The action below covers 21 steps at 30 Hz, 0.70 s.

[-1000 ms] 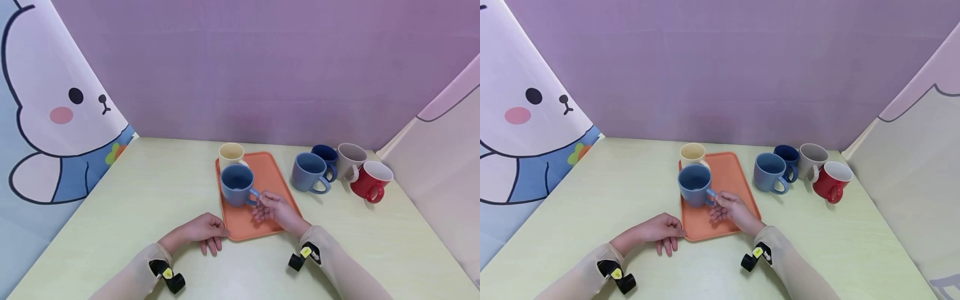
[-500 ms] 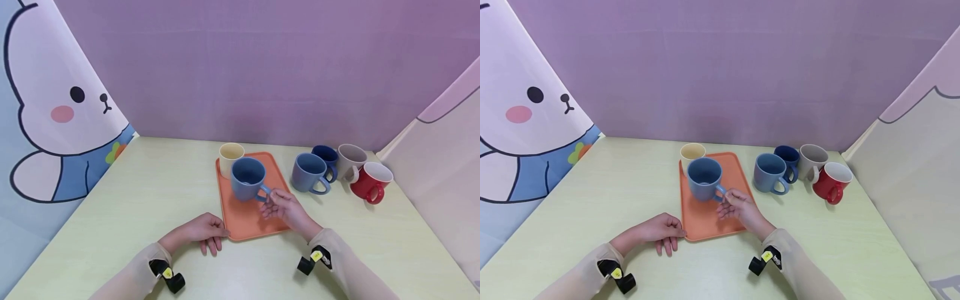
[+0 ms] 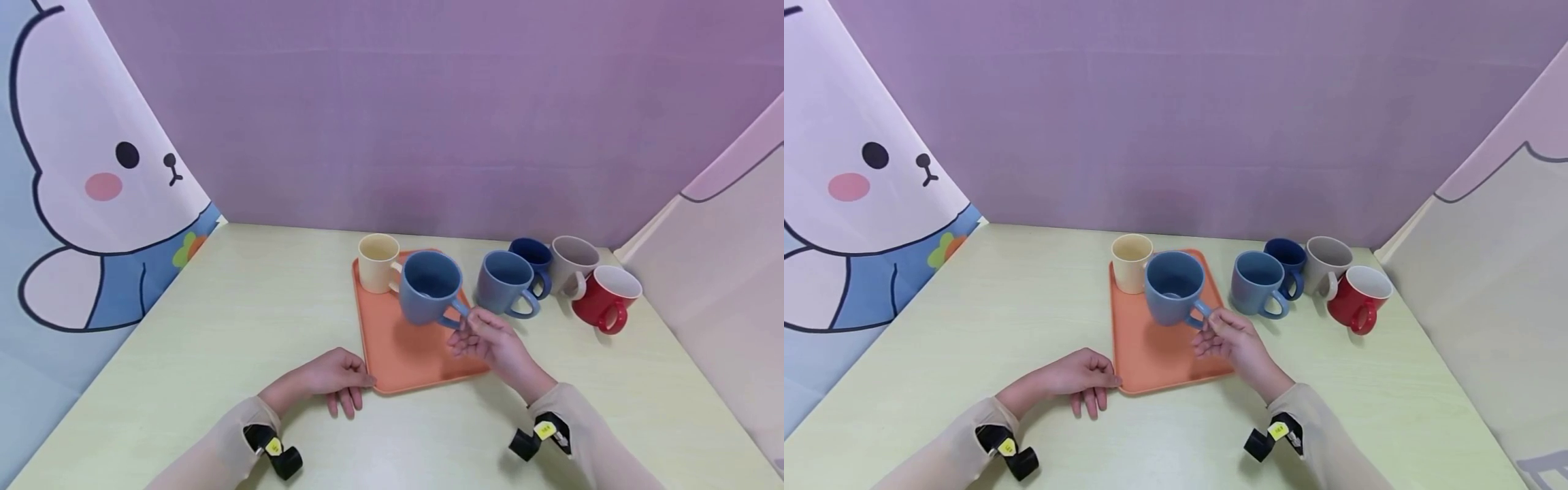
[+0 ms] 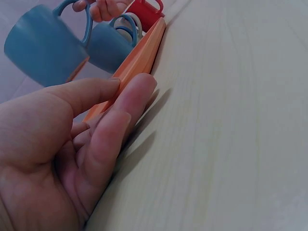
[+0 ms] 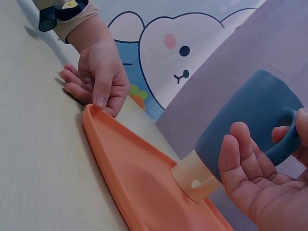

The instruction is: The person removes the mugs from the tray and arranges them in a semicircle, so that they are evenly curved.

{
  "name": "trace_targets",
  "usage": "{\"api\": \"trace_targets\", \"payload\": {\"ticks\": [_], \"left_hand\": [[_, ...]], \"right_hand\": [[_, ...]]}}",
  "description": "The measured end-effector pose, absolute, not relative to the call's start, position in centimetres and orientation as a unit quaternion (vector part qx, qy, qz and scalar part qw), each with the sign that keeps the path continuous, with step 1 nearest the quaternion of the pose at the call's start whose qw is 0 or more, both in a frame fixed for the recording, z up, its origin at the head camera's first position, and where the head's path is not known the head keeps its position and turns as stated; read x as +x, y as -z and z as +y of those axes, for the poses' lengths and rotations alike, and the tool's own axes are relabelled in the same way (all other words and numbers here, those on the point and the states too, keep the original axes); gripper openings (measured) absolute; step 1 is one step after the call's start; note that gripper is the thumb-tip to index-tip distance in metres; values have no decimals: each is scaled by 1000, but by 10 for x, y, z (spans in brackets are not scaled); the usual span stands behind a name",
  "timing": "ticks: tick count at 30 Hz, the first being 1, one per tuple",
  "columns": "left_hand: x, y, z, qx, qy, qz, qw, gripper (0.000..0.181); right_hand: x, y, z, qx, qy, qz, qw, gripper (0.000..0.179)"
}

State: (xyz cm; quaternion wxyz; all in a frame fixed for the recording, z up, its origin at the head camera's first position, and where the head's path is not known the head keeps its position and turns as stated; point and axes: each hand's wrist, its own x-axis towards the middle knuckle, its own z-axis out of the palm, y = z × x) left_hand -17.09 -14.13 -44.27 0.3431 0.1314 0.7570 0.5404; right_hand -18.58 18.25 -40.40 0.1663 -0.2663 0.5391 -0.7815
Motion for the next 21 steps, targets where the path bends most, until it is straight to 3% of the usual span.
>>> {"api": "trace_targets", "payload": {"ticks": [21], "left_hand": [[-172,445,-141,130,-539,757,345,30]], "right_hand": [[-166,379,240,-319,800,497,104,38]]}}
